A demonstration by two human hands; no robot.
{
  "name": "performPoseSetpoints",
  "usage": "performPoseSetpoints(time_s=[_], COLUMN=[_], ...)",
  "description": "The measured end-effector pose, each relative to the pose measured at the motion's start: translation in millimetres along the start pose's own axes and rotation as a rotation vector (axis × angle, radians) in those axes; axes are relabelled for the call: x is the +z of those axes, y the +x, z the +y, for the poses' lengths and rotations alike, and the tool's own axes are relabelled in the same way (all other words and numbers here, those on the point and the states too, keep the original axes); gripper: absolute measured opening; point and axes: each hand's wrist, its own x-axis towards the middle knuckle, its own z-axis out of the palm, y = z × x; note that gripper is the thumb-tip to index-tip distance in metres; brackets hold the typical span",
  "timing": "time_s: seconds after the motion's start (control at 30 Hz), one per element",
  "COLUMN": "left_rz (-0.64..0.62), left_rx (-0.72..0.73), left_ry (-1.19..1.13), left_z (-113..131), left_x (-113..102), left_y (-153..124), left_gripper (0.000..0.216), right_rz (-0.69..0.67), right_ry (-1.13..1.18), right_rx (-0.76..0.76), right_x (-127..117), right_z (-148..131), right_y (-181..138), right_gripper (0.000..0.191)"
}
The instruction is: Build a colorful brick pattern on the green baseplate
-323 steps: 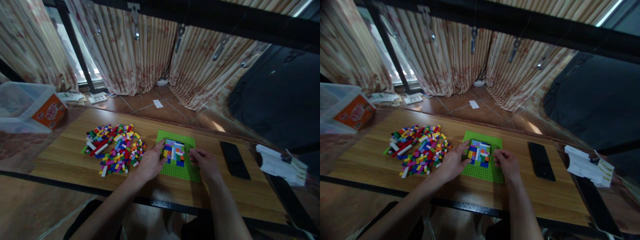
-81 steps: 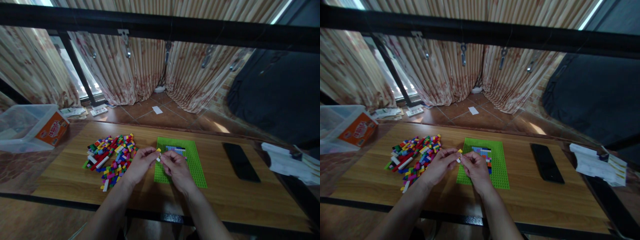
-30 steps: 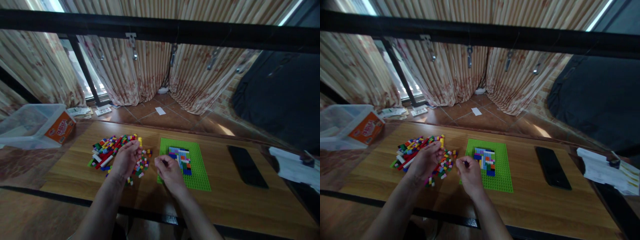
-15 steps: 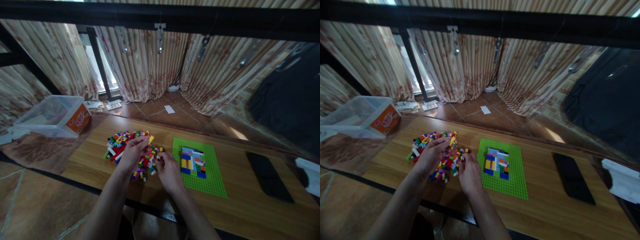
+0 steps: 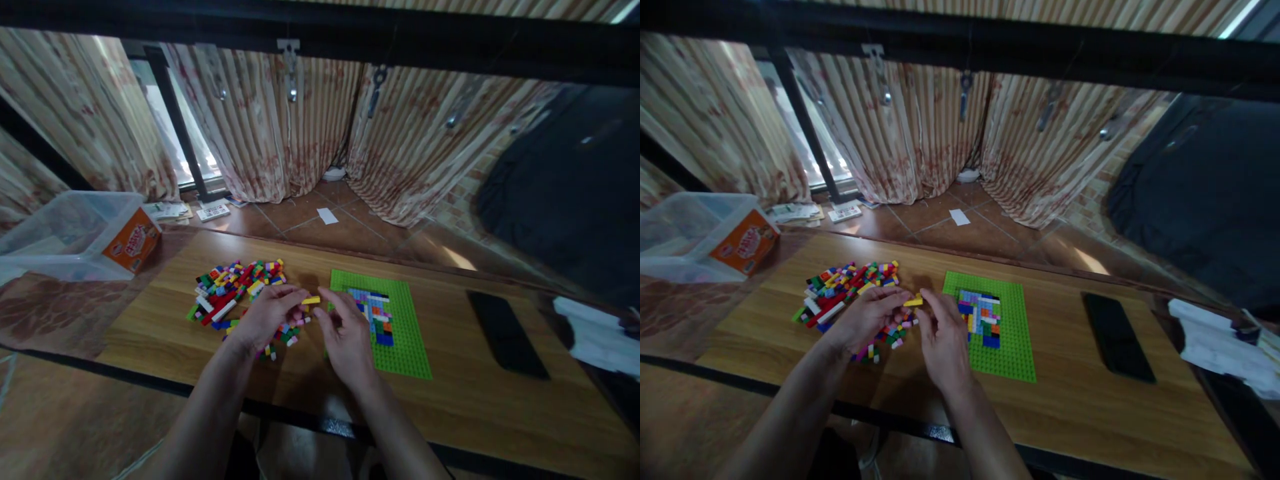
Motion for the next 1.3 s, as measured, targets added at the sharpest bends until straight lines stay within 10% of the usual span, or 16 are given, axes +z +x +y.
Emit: performPoseSetpoints(time_s=[0.37,0.7,1.3], left_rz=[-0.168,-0.099,-0.068], left_rx=[-0.101,-0.060,0.032], left_ry=[0.037,0.122,0.320], left_z=[-9,-20,-35], left_x=[33,50,56], left_y=[2,11,23], left_gripper=[0.032,0.030,0.013], right_rz=[-0.132,0.226,0.041], right_ry=[-0.006,0.061,-0.244], right_rx=[0.001,0.427,0.301], right_x=[-49,-109,-109], right_z=[1,53,55], right_y=[-6,-8,-11], right_gripper=[0.022,0.039,0.027])
